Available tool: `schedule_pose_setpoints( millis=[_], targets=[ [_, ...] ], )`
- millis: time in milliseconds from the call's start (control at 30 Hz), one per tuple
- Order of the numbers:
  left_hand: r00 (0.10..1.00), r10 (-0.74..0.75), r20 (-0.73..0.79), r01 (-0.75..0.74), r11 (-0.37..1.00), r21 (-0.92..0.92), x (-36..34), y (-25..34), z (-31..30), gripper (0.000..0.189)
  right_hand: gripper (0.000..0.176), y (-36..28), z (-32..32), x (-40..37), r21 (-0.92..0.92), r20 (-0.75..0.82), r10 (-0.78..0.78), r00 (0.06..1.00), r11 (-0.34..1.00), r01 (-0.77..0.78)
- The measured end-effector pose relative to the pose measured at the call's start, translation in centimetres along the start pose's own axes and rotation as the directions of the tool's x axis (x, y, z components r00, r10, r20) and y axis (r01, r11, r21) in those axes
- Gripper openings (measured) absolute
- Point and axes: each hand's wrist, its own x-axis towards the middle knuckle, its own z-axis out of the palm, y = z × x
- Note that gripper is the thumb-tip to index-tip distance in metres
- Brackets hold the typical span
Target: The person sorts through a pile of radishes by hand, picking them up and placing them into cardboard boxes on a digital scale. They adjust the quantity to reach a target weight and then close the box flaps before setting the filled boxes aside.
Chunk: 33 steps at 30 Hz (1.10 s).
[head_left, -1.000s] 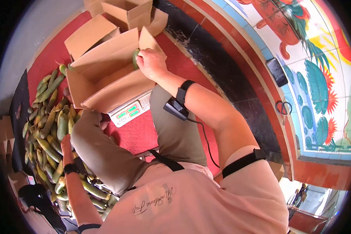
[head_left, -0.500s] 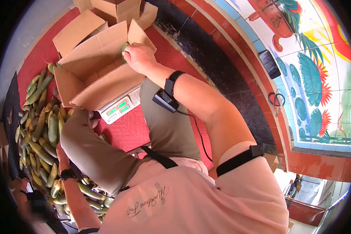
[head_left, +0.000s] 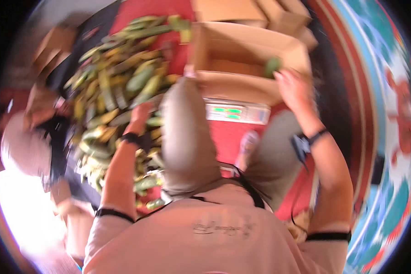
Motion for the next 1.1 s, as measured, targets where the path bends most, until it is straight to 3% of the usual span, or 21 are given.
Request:
schedule_pose_setpoints(
  millis=[33, 67, 100, 133, 167, 200, 267, 367, 533, 600, 733, 1000, 1100],
  targets=[
    [0.956, 0.288, 0.050, -0.250, 0.713, 0.655, 2.7, -4.6, 1.5, 0.029, 0.021, 0.1, 0.1, 0.0, 0.035, -0.070, -0.056, 0.996, 0.998, 0.058],
    [0.990, 0.127, -0.065, -0.085, 0.892, 0.444, 3.5, -6.2, 2.5, 0.027, 0.019, -0.2, -0.3, -0.1, 0.102, -0.093, -0.029, 0.995, 0.994, 0.039],
    [0.984, 0.176, 0.028, -0.155, 0.771, 0.618, 2.1, -3.8, 1.6, 0.029, 0.020, -0.1, -0.7, -0.1, 0.094, -0.068, 0.027, 0.997, 0.995, -0.021],
    [0.971, -0.078, -0.227, 0.082, 0.997, 0.008, 0.6, -3.1, 2.5, 0.035, 0.021, 0.7, -0.4, -0.3, 0.058, -0.106, 0.009, 0.994, 0.998, -0.003],
    [0.989, 0.043, -0.144, -0.002, 0.962, 0.275, 1.5, -4.9, 2.8, 0.036, 0.020, 1.1, -0.9, -0.7, 0.100, -0.147, 0.007, 0.989, 0.995, 0.008],
    [0.982, 0.086, -0.171, -0.014, 0.925, 0.381, 1.4, -6.5, 3.2, 0.036, 0.020, 1.1, -1.3, -1.1, 0.133, -0.188, 0.012, 0.982, 0.991, 0.014],
    [0.952, -0.189, -0.239, 0.220, 0.969, 0.113, -1.4, -1.5, 1.8, 0.035, 0.018, 1.8, -2.1, -2.2, 0.203, -0.136, 0.048, 0.990, 0.979, -0.019],
    [0.931, -0.203, -0.304, 0.255, 0.956, 0.142, -2.3, -1.2, 1.5, 0.033, 0.018, 1.5, -4.2, -4.0, 0.124, -0.077, 0.062, 0.995, 0.991, -0.052],
    [0.905, -0.210, -0.369, 0.283, 0.946, 0.156, -2.3, -1.9, 2.4, 0.028, 0.017, 2.0, -4.3, -5.5, 0.186, -0.096, 0.087, 0.992, 0.980, -0.068],
    [0.885, -0.290, -0.364, 0.383, 0.898, 0.217, -1.5, -1.5, 2.9, 0.037, 0.016, 2.1, -4.3, -5.3, 0.195, -0.103, 0.096, 0.990, 0.978, -0.074],
    [0.905, -0.207, -0.371, 0.324, 0.902, 0.286, 0.2, -0.8, 3.2, 0.048, 0.015, 2.1, -4.4, -5.2, 0.183, -0.050, 0.138, 0.989, 0.975, -0.127],
    [0.910, -0.327, -0.254, 0.405, 0.831, 0.382, 3.9, 0.8, 4.5, 0.060, 0.014, 2.4, -4.5, -5.1, 0.199, -0.012, 0.184, 0.983, 0.964, -0.178],
    [0.929, -0.314, -0.196, 0.364, 0.685, 0.631, 3.1, 3.6, 4.2, 0.062, 0.014, 2.6, -4.5, -5.2, 0.189, 0.005, 0.204, 0.979, 0.961, -0.202]
  ],
)
